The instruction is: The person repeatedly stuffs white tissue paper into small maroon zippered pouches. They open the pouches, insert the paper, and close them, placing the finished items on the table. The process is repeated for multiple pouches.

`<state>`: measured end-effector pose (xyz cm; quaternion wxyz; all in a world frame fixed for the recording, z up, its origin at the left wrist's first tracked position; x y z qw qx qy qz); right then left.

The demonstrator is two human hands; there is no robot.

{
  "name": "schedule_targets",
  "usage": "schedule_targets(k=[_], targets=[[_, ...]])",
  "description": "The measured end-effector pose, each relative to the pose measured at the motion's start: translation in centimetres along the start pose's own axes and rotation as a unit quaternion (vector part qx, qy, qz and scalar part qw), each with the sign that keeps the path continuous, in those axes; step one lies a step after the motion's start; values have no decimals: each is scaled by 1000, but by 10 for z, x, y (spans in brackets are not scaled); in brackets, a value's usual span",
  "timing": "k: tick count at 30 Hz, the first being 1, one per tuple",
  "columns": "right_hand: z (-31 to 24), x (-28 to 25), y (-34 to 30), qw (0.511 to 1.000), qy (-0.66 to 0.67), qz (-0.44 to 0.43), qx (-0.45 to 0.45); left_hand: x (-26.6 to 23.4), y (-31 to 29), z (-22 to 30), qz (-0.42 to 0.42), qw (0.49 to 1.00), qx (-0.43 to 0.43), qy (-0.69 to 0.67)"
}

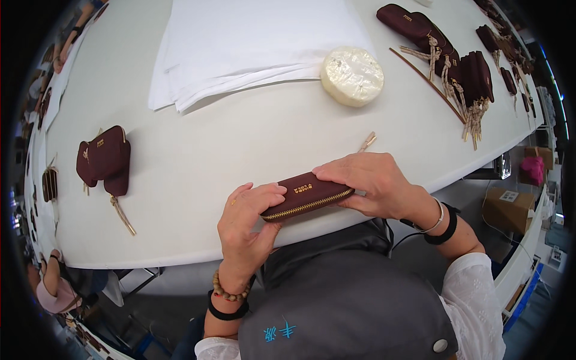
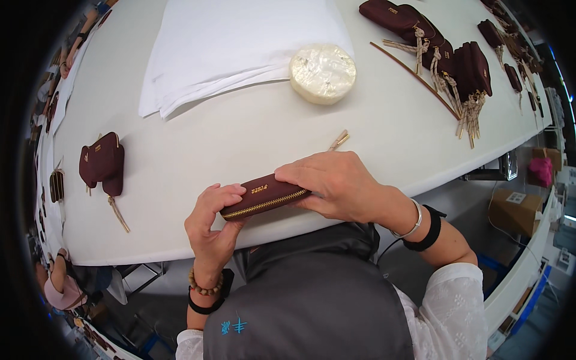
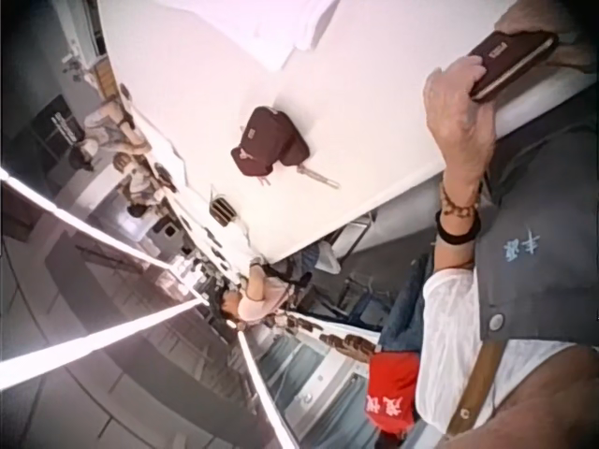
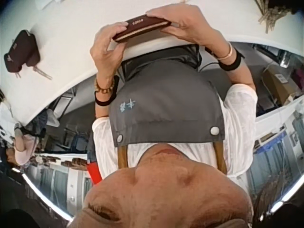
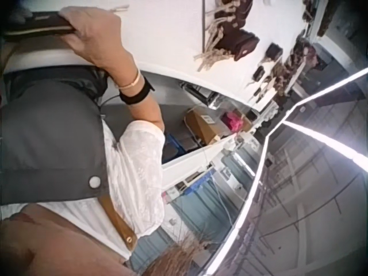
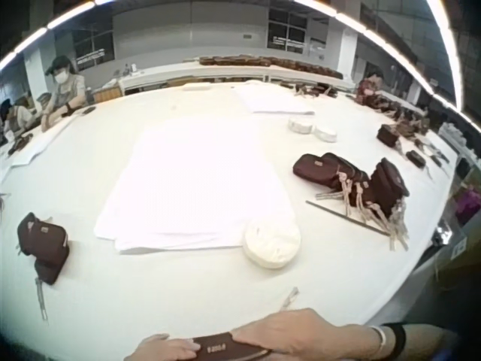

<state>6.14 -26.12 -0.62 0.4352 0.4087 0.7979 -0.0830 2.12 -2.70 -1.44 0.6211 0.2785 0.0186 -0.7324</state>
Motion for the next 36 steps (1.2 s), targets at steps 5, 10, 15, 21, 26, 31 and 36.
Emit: schedule_targets(k=[5,10,15,21,26,31,36], targets=[[-5,5,-4,994,-65,58,-58,3,-4,0,20,997,53,52],[-12,15,-15,981,-161,59,-95,7,-20,-4,11,985,104,141],[-10,14,-36,989,-102,-23,-102,8,-24,-4,-23,986,48,156],[-12,19,-31,979,-103,30,-174,0,-33,1,-163,975,16,150],[-8,22,-47,982,-114,26,-151,10,-36,6,-186,958,35,216],[-2,24,-26,977,-201,70,-20,13,-21,15,-97,973,72,198],[-15,3,-11,956,-257,92,108,-4,-18,11,-163,970,21,181]])
Point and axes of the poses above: each hand's wrist, its own y-axis towards the middle knuckle, its own x-axis out of the palm, z = x × y, the point moved 1 cm from there along y, towards the middle knuckle, and after that the axes turned 5 degrees about -y, right-handed, at the moved point
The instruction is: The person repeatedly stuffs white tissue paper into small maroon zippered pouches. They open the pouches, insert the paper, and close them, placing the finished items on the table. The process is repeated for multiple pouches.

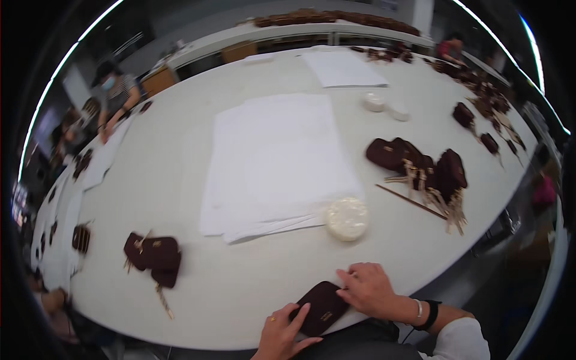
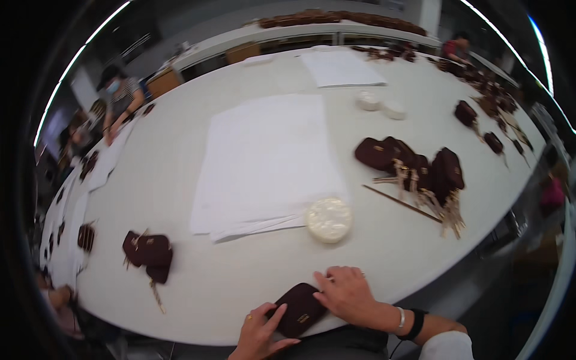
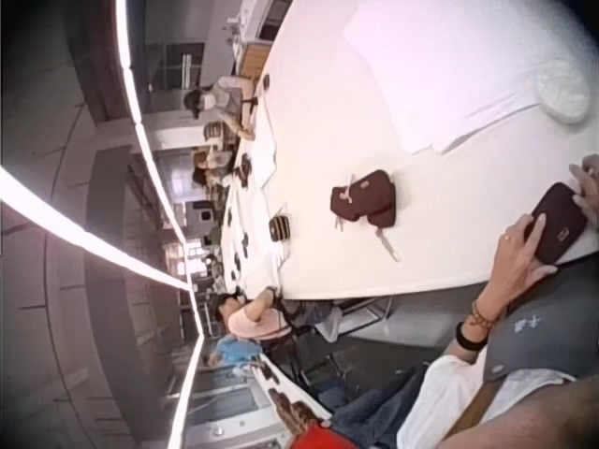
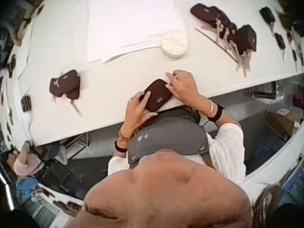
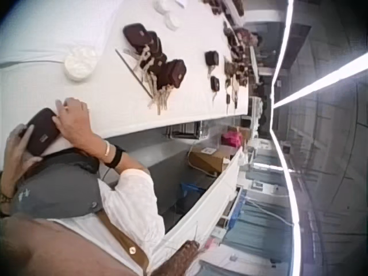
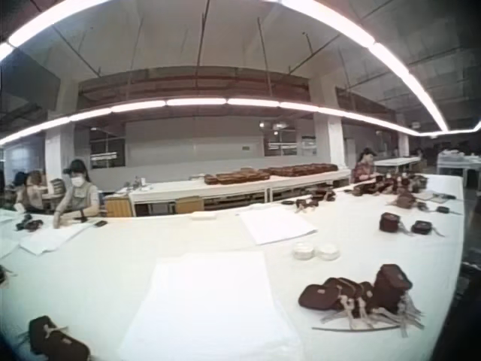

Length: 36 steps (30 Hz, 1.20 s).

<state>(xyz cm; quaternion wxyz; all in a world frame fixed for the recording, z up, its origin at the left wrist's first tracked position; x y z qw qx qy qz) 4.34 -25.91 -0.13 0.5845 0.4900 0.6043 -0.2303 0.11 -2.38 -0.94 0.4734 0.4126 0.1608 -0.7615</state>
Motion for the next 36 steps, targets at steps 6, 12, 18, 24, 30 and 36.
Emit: schedule_targets(k=[6,12,18,24,30,36], targets=[[-9,6,-9,977,138,-134,93,11,-18,0,-40,998,-30,-33],[-21,4,25,976,171,-113,-71,33,-10,19,-37,985,-6,-169],[-11,5,17,989,-16,-100,-108,28,4,13,-33,951,13,-307],[-7,-28,33,999,-22,6,-49,-10,-4,-13,162,961,-76,-210],[-49,-62,35,989,-23,100,-108,-7,-13,-16,163,963,-107,-185],[-38,26,19,975,9,-184,-127,-3,-11,-3,144,969,-65,-191]])
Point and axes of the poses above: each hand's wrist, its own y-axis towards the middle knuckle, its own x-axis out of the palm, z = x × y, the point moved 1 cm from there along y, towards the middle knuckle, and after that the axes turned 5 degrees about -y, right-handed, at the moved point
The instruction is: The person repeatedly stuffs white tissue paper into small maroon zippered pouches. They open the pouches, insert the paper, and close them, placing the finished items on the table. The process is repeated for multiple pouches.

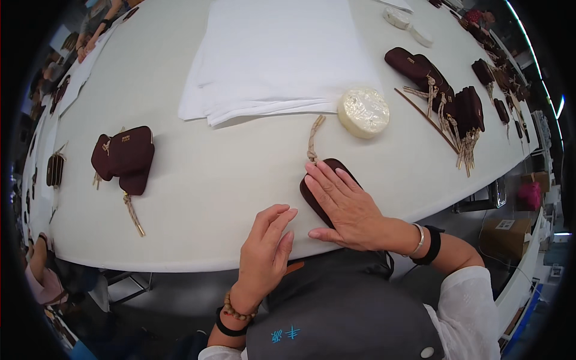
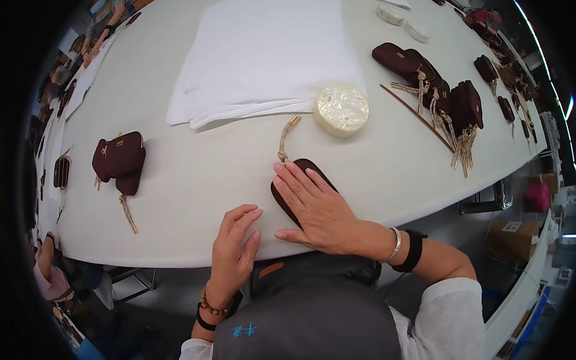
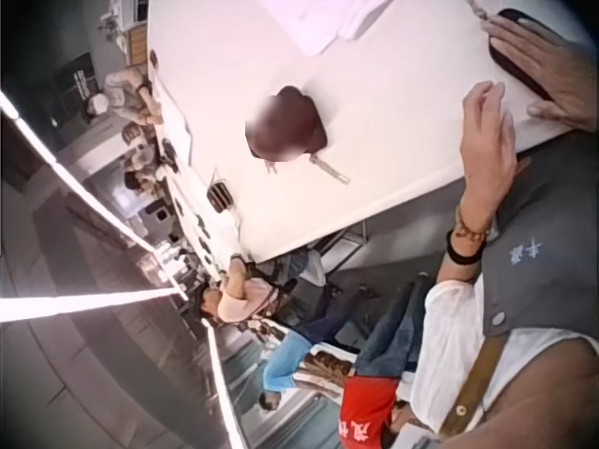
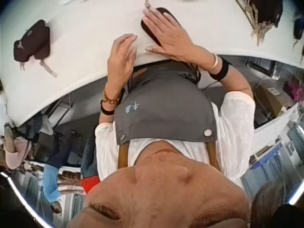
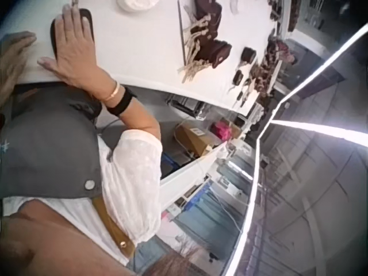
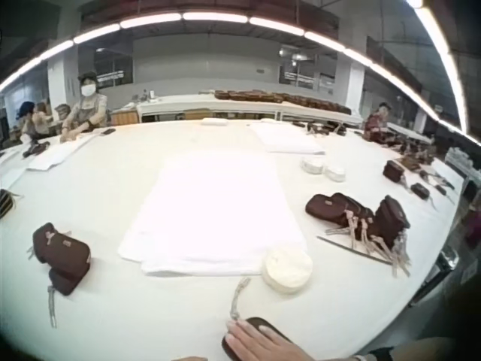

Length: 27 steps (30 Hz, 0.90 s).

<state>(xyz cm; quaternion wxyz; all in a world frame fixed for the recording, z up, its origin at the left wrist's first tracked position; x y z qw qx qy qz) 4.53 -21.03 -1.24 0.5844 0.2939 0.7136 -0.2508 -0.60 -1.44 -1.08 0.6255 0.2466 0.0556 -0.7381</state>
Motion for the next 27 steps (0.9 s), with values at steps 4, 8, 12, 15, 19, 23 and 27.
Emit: schedule_targets(k=[4,8,12,15,19,23,27], targets=[[-11,-62,9,995,-20,92,18,2,0,-7,-18,1000,-1,0],[-7,-48,13,994,-49,91,28,4,-3,-10,-20,1000,-4,3],[12,-3,7,999,-11,11,40,7,-4,-7,-46,999,-11,21],[-4,-68,15,992,-26,120,31,6,0,-9,-33,999,-12,35],[6,-9,3,998,-30,57,25,13,0,-8,-42,998,-2,45],[4,-14,2,999,12,16,39,13,4,-7,-54,997,9,52],[-7,-72,4,992,-14,118,36,11,-1,-9,-45,996,-8,76]])
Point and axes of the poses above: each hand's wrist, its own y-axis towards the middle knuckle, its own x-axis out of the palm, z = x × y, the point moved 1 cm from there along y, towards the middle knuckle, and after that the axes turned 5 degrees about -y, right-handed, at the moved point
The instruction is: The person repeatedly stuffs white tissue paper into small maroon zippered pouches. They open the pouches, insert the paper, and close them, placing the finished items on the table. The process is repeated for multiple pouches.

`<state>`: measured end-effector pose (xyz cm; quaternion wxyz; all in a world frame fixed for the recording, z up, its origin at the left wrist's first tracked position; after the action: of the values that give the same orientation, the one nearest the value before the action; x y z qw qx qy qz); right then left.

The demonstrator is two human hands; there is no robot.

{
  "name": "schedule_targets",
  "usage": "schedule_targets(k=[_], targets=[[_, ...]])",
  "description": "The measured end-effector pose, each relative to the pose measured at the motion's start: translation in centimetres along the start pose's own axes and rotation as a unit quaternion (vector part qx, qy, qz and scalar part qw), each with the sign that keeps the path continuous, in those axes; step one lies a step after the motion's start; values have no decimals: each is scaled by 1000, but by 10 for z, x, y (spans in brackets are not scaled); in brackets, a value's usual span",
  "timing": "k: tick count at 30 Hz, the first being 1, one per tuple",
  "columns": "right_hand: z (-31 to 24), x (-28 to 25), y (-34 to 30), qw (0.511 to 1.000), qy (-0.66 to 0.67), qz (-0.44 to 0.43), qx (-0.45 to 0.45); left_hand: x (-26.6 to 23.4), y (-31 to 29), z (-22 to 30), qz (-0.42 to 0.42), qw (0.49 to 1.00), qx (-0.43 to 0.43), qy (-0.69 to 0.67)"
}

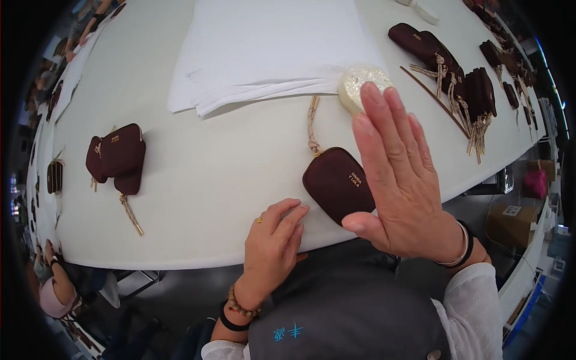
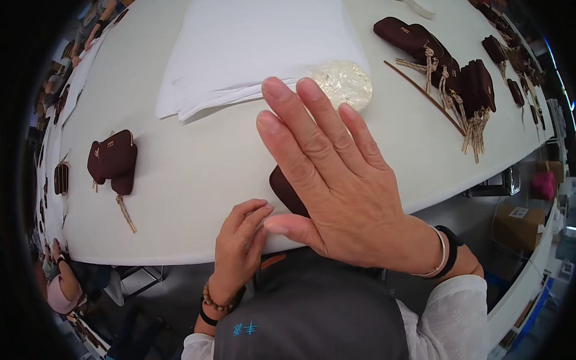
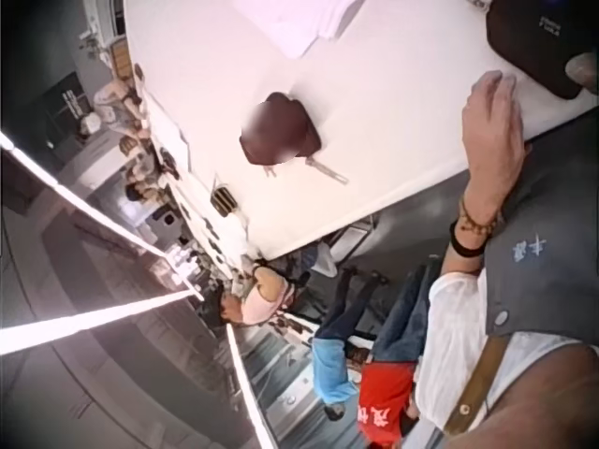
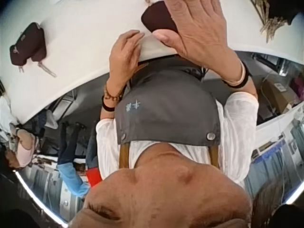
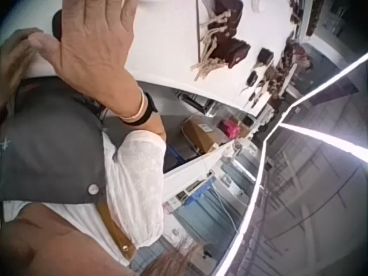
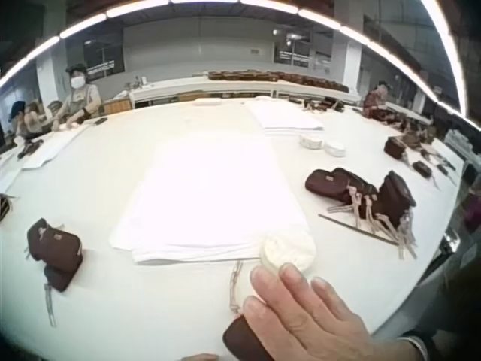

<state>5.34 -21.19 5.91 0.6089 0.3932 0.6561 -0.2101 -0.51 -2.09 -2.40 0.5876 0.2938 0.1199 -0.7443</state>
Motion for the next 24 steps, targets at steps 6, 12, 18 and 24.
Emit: schedule_targets(k=[6,12,18,24], targets=[[26,45,-30,988,103,-113,25,7,7,11,-31,999,9,-23],[52,14,-71,956,80,-141,246,13,15,14,-57,997,11,-41],[20,51,-62,811,500,-104,284,40,22,16,-41,998,48,-14],[4,59,-43,789,552,-116,244,42,17,15,43,994,76,70]])
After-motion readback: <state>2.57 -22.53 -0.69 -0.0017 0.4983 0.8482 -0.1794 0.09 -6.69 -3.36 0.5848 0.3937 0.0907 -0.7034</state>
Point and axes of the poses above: each hand's wrist, its own y-axis towards the middle knuckle, its own x-axis out of the palm, z = x × y, the point moved 1 cm from there along y, towards the middle knuckle, and after that the axes turned 5 degrees about -y, right-handed, at the moved point
